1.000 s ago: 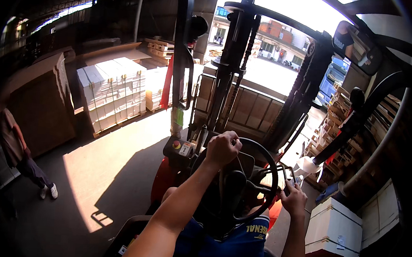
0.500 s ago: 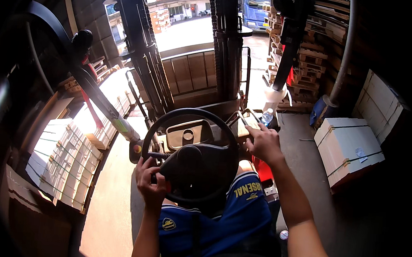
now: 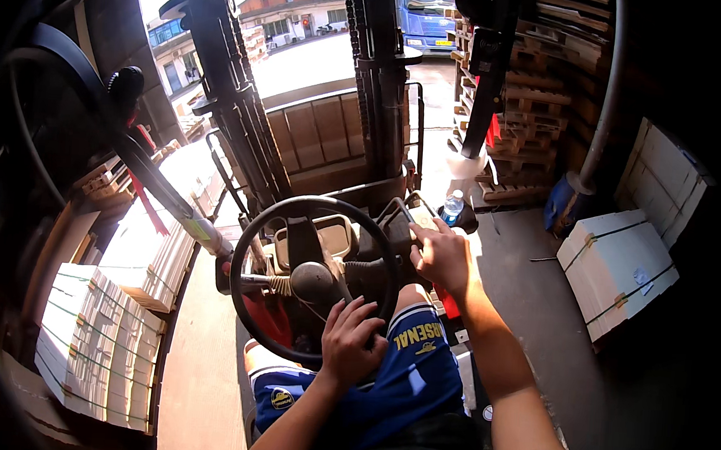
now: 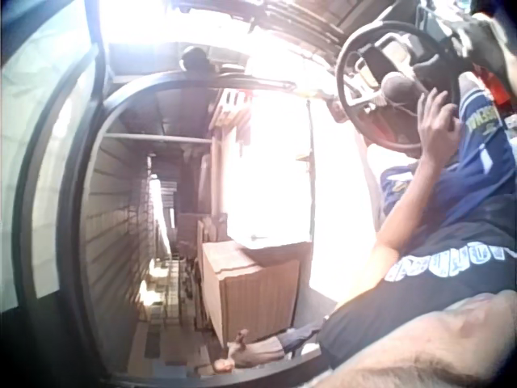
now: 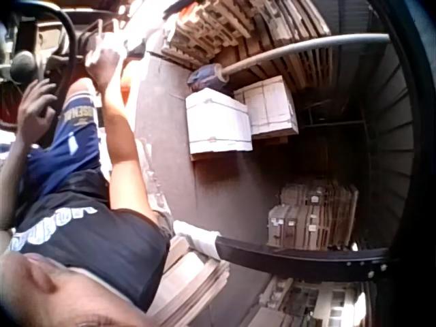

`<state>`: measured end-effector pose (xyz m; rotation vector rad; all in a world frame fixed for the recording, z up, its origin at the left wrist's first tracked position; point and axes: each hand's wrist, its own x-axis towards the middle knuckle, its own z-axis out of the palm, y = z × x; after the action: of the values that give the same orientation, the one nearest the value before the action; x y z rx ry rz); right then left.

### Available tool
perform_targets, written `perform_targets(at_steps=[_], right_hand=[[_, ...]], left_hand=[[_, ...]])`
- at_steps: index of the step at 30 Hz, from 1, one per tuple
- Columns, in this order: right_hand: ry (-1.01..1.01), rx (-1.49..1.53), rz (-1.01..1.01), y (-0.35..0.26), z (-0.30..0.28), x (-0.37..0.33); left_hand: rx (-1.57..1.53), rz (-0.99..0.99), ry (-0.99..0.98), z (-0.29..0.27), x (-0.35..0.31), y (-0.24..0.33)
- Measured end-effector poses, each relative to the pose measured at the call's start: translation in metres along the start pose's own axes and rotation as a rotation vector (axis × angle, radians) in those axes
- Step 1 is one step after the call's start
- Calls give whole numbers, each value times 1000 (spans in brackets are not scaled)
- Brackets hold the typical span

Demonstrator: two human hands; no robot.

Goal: The person mounts a forklift, starts the engine, and drives the vehicle through a warehouse and out into a courtyard near a truck.

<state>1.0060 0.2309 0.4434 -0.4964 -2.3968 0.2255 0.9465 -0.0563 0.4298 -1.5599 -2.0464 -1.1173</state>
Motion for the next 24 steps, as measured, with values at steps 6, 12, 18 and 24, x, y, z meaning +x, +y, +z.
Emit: perform_targets(at_steps=[6,12,18,24], right_hand=[[70,-82,-49,33,71,94],[8,-139,-21,58,142,191],[-56,-159,22,81,218,291],[-159,-115,106,103,291,387]], left_hand=[[30,130,3,63,132,-102],[89,205,64,111,273,-219],[151,70,147,120,415,-368],[255,-181,109,91,500,-513]])
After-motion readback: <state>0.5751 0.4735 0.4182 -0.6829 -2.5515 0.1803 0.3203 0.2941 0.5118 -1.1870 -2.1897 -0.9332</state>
